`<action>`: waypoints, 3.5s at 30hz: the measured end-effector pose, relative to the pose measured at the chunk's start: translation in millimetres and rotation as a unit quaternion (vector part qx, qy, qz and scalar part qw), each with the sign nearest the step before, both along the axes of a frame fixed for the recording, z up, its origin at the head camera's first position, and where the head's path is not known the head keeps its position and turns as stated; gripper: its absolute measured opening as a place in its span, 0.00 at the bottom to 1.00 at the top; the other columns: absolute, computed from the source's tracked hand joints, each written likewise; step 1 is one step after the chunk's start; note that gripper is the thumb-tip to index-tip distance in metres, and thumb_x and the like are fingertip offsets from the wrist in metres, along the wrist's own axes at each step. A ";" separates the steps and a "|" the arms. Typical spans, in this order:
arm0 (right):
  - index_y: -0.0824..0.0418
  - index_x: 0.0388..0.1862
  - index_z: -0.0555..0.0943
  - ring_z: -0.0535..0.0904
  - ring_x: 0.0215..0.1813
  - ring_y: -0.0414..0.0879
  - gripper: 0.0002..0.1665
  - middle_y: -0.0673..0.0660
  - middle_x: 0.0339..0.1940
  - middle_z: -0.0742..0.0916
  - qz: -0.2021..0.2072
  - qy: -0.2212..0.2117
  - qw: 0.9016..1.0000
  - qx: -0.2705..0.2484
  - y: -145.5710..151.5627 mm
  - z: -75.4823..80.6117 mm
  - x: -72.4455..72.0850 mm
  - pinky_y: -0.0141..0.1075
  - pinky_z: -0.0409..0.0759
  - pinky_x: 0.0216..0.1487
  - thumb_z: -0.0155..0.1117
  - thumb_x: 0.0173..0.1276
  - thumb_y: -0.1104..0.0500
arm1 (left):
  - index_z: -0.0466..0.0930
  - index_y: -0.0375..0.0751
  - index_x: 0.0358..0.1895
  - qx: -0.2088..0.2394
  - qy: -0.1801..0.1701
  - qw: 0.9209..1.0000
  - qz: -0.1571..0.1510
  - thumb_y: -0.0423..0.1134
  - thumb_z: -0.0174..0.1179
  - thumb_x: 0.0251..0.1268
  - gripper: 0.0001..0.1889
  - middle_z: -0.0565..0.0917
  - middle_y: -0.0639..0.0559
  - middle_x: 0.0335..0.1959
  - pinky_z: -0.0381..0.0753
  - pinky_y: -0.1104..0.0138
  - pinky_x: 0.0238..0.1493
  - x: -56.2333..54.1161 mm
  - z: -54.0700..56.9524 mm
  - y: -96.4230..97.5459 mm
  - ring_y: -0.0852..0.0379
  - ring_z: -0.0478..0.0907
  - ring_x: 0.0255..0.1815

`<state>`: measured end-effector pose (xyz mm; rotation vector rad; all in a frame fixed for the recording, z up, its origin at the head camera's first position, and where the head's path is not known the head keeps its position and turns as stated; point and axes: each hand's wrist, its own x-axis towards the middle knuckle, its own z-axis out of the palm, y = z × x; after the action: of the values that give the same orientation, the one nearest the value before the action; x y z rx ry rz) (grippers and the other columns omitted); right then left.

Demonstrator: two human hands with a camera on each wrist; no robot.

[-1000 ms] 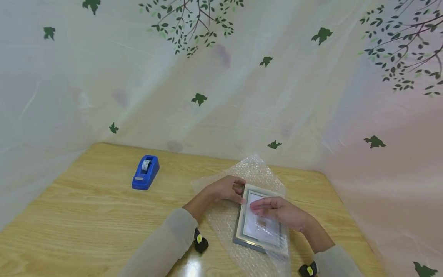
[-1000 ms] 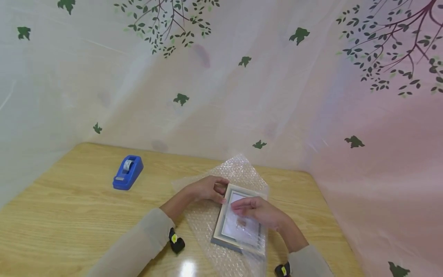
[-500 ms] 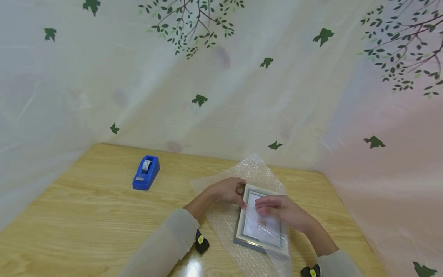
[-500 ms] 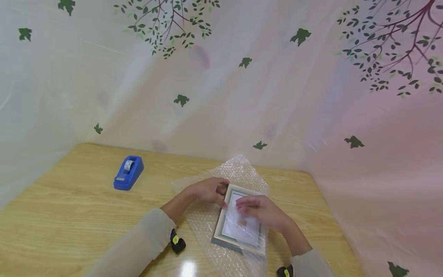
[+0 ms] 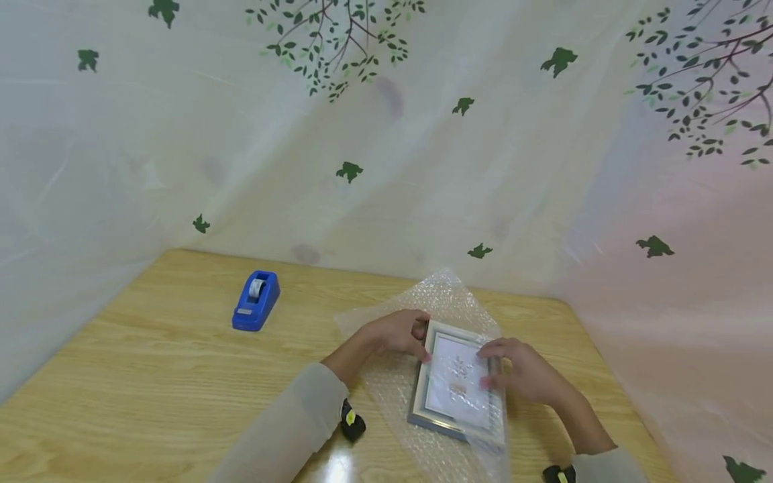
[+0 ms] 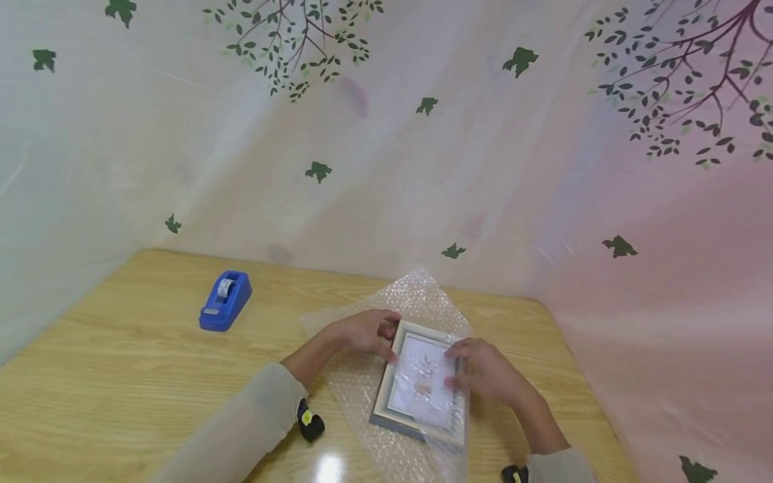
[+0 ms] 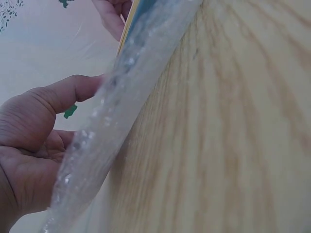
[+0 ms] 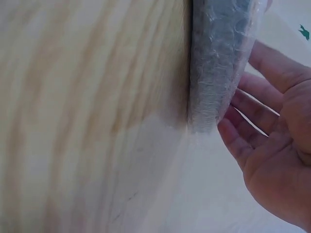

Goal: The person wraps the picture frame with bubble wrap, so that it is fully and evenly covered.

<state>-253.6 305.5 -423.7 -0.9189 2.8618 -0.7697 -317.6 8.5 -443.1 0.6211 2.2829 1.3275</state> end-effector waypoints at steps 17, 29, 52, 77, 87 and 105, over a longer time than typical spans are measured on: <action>0.59 0.56 0.87 0.73 0.65 0.68 0.32 0.63 0.61 0.83 0.005 -0.016 0.999 0.041 -2.7 -0.4 3.8 0.67 0.69 0.64 0.80 0.57 0.43 | 0.64 0.30 0.75 -0.015 0.025 1.000 0.002 0.35 0.80 0.49 0.48 0.83 0.38 0.59 0.75 0.59 0.66 2.3 3.0 3.5 0.46 0.80 0.62; 0.61 0.57 0.86 0.73 0.66 0.69 0.33 0.64 0.62 0.82 0.019 -0.012 0.999 0.027 -3.4 2.8 8.0 0.68 0.69 0.64 0.78 0.59 0.42 | 0.68 0.41 0.75 -0.042 0.051 0.998 0.023 0.43 0.77 0.57 0.43 0.75 0.45 0.70 0.77 0.56 0.63 1.4 18.8 -6.5 0.48 0.79 0.63; 0.60 0.56 0.85 0.72 0.66 0.68 0.33 0.63 0.62 0.82 0.023 -0.008 0.999 0.025 -4.1 1.7 12.1 0.67 0.69 0.64 0.78 0.58 0.42 | 0.72 0.31 0.69 -0.170 0.154 0.973 0.018 0.45 0.69 0.68 0.32 0.81 0.36 0.61 0.77 0.50 0.62 -12.6 45.6 -102.0 0.40 0.77 0.63; 0.61 0.57 0.85 0.72 0.66 0.69 0.34 0.63 0.62 0.82 0.022 -0.009 0.999 0.026 -3.7 3.1 12.7 0.68 0.69 0.64 0.78 0.58 0.41 | 0.68 0.35 0.74 0.039 -0.026 0.994 -0.100 0.28 0.55 0.71 0.28 0.74 0.40 0.68 0.83 0.50 0.55 -4.5 31.2 -164.5 0.43 0.81 0.57; 0.61 0.57 0.85 0.72 0.66 0.68 0.34 0.63 0.62 0.82 0.021 -0.005 0.999 0.026 -2.5 1.1 12.4 0.68 0.69 0.65 0.78 0.58 0.41 | 0.79 0.36 0.53 0.095 0.067 0.987 -0.110 0.36 0.63 0.74 0.11 0.80 0.38 0.53 0.85 0.53 0.52 -7.1 30.7 -136.9 0.44 0.82 0.53; 0.61 0.56 0.86 0.73 0.66 0.67 0.32 0.63 0.62 0.83 0.010 -0.012 0.999 0.032 -1.6 3.2 10.6 0.67 0.68 0.66 0.79 0.59 0.43 | 0.73 0.34 0.47 0.294 -0.014 0.939 -0.179 0.28 0.56 0.76 0.04 0.78 0.39 0.45 0.82 0.44 0.55 -4.0 44.0 -31.5 0.42 0.83 0.49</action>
<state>-243.0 303.9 -420.4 -0.9216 2.8347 -0.6773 -321.5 -22.9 -399.1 1.1358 1.6164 1.8032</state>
